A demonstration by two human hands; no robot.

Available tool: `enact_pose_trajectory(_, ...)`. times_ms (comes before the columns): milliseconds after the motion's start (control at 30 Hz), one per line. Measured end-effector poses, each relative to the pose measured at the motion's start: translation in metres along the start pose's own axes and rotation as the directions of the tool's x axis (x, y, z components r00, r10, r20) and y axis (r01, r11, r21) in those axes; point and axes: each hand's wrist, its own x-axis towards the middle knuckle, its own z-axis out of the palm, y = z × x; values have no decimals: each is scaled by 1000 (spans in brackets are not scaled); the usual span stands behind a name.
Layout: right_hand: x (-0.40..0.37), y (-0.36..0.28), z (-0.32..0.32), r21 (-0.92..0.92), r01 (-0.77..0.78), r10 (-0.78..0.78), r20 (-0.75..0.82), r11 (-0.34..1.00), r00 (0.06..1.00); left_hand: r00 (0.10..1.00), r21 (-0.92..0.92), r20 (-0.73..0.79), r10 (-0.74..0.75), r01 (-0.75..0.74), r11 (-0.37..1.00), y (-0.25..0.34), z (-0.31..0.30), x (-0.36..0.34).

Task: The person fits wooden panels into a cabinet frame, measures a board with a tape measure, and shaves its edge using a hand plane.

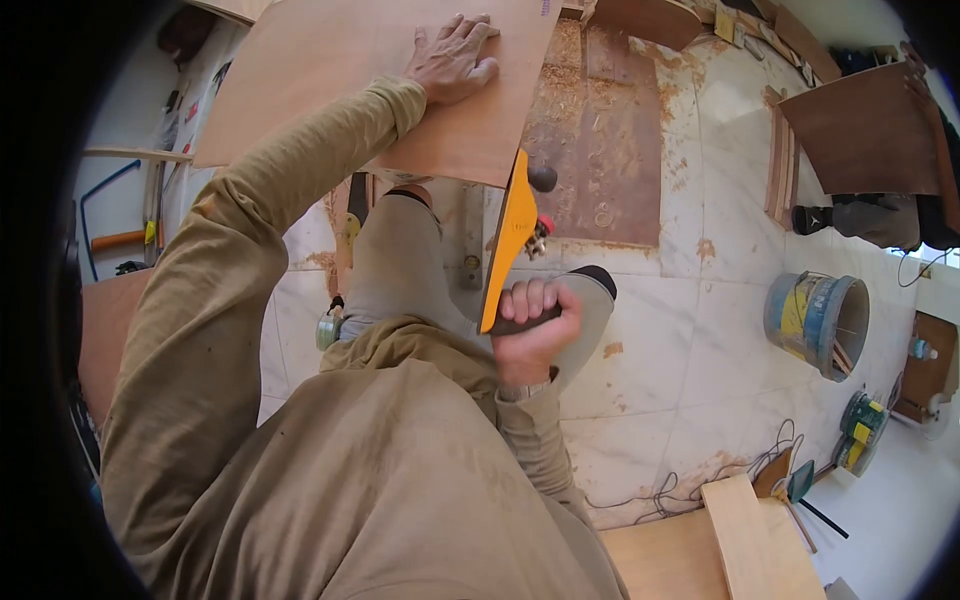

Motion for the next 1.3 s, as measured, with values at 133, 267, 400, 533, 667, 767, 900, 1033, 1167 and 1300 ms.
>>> enact_pose_trajectory(133, -9, 6, 8, -36, 58, -60, -59, 998, 996, 1000, -133, 7, -27, 27, 991, 4, -14, -7)
enact_pose_trajectory(267, 75, 7, 26, -6, 73, -73, 22, 997, 997, 997, -45, 81, -8, 11, 999, 8, -20, -5)
enact_pose_trajectory(400, -5, 4, 20, -150, 71, -73, -12, 986, 997, 1000, -27, -15, -11, 11, 1000, -1, -5, 5)
enact_pose_trajectory(533, 35, 9, 23, -109, 95, -99, -28, 989, 995, 1000, -96, 22, 15, -12, 995, 6, -18, -12)
enact_pose_trajectory(667, 73, 5, 50, -129, 127, -128, 3, 983, 992, 999, -17, -31, 8, -8, 1000, -1, 1, -3)
enact_pose_trajectory(767, -24, 6, 37, -163, 89, -97, -39, 983, 995, 999, -52, 46, -20, 22, 998, 4, -13, -2)
enact_pose_trajectory(900, 20, 15, 42, -121, 129, -141, -98, 984, 985, 1000, -38, -14, -9, 9, 999, 0, 1, -1)
enact_pose_trajectory(1033, 88, 0, 45, -102, 123, -113, 95, 987, 989, 1000, -35, 0, -8, 8, 999, 0, -5, -2)
enact_pose_trajectory(1167, 54, 4, 39, -120, 117, -118, -2, 986, 993, 996, -73, 78, -42, 48, 996, 6, -22, -4)
enact_pose_trajectory(1300, 18, 6, 19, -136, 113, -112, 15, 984, 994, 999, -75, -7, -42, 41, 996, 3, -10, -4)
